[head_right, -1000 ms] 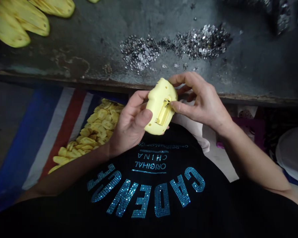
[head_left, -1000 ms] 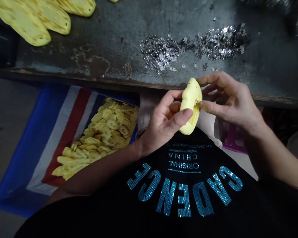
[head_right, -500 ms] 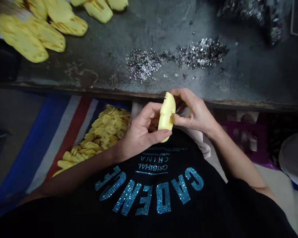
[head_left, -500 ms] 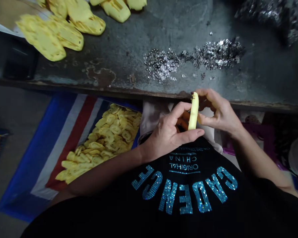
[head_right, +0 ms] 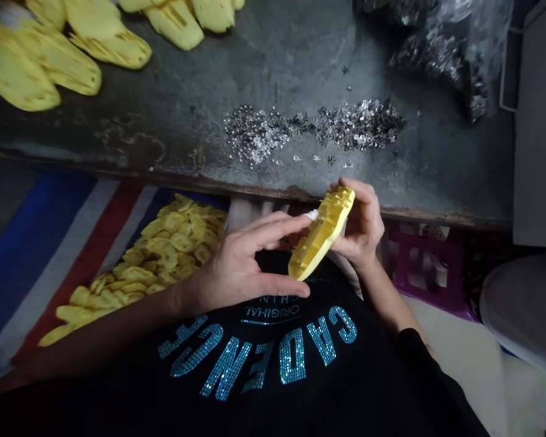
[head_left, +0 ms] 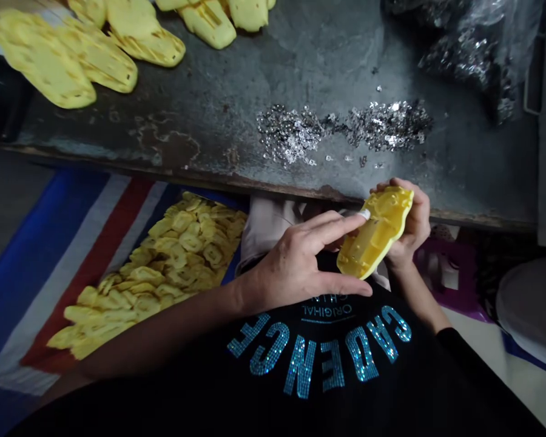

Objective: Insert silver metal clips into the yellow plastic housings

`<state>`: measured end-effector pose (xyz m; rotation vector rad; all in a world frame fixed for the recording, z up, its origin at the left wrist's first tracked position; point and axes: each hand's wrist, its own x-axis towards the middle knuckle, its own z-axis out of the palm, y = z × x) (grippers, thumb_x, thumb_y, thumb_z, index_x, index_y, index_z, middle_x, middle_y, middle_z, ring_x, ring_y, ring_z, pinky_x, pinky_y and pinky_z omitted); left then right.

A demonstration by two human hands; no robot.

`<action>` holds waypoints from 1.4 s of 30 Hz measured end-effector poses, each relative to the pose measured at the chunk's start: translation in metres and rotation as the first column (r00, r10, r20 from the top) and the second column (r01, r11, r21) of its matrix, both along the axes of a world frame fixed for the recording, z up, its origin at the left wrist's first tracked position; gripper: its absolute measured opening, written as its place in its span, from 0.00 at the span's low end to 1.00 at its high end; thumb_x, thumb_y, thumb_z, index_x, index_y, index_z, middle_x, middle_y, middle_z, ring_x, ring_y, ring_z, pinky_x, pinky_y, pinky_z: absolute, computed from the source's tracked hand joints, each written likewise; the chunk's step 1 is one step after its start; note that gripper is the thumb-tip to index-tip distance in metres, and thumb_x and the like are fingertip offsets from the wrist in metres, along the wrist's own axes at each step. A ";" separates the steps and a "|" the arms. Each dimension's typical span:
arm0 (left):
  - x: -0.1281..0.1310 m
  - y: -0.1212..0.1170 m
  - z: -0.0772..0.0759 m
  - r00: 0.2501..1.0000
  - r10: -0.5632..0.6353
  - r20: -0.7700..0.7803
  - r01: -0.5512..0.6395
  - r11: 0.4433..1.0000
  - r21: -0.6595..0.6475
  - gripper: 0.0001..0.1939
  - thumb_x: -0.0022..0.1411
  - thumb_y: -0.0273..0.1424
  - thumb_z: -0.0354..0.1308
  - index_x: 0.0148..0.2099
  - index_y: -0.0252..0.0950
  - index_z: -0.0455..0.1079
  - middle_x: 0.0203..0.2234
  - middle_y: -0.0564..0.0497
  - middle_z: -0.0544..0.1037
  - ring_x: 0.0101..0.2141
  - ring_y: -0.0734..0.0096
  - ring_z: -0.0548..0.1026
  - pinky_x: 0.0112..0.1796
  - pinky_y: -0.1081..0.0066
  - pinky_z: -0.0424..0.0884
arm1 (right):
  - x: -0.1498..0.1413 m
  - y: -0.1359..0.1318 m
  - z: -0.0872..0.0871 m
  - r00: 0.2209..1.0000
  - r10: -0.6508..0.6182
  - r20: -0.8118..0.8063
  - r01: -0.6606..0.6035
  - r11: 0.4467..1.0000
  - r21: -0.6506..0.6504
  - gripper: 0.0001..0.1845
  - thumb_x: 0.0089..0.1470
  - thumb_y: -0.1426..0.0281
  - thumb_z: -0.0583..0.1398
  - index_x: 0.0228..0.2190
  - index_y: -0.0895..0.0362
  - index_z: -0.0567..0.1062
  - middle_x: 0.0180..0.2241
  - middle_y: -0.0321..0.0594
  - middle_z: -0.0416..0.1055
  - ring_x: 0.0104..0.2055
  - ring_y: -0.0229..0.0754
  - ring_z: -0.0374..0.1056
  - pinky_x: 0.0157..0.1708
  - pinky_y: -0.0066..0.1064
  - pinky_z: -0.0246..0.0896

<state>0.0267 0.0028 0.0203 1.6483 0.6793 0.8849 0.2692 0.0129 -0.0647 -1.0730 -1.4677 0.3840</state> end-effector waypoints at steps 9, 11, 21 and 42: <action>-0.009 0.014 -0.006 0.997 0.032 0.076 -0.036 0.998 0.047 0.45 0.54 0.42 0.90 0.72 0.45 0.83 0.55 0.43 0.87 0.51 0.53 0.87 0.51 0.59 0.90 | -0.008 0.017 0.014 0.997 0.075 -0.012 -0.073 0.993 0.098 0.40 0.64 0.33 0.67 0.69 0.38 0.77 0.53 0.47 0.78 0.51 0.62 0.78 0.50 0.61 0.83; -0.015 0.016 -0.009 0.994 0.047 0.099 -0.053 0.997 0.060 0.43 0.56 0.43 0.89 0.71 0.43 0.83 0.56 0.42 0.88 0.52 0.54 0.88 0.52 0.60 0.90 | -0.011 0.021 0.023 0.992 0.118 0.038 -0.121 0.989 0.086 0.40 0.66 0.35 0.68 0.70 0.38 0.76 0.55 0.48 0.78 0.53 0.63 0.79 0.51 0.61 0.84; -0.166 -0.049 -0.095 0.639 0.611 -0.467 -0.626 0.766 0.147 0.44 0.58 0.49 0.84 0.69 0.42 0.73 0.56 0.39 0.90 0.51 0.48 0.91 0.51 0.55 0.90 | -0.055 0.185 0.102 0.673 0.550 0.495 -0.430 0.835 -0.343 0.21 0.72 0.55 0.71 0.62 0.46 0.86 0.54 0.46 0.86 0.53 0.55 0.84 0.53 0.49 0.83; -0.177 0.005 -0.072 0.512 0.787 -0.345 -0.702 0.614 0.360 0.14 0.82 0.40 0.60 0.54 0.39 0.85 0.56 0.40 0.90 0.52 0.59 0.91 0.42 0.69 0.87 | -0.143 0.299 0.070 0.415 0.545 0.728 -0.250 0.838 -0.485 0.15 0.62 0.72 0.68 0.48 0.53 0.90 0.58 0.50 0.80 0.48 0.49 0.81 0.57 0.43 0.81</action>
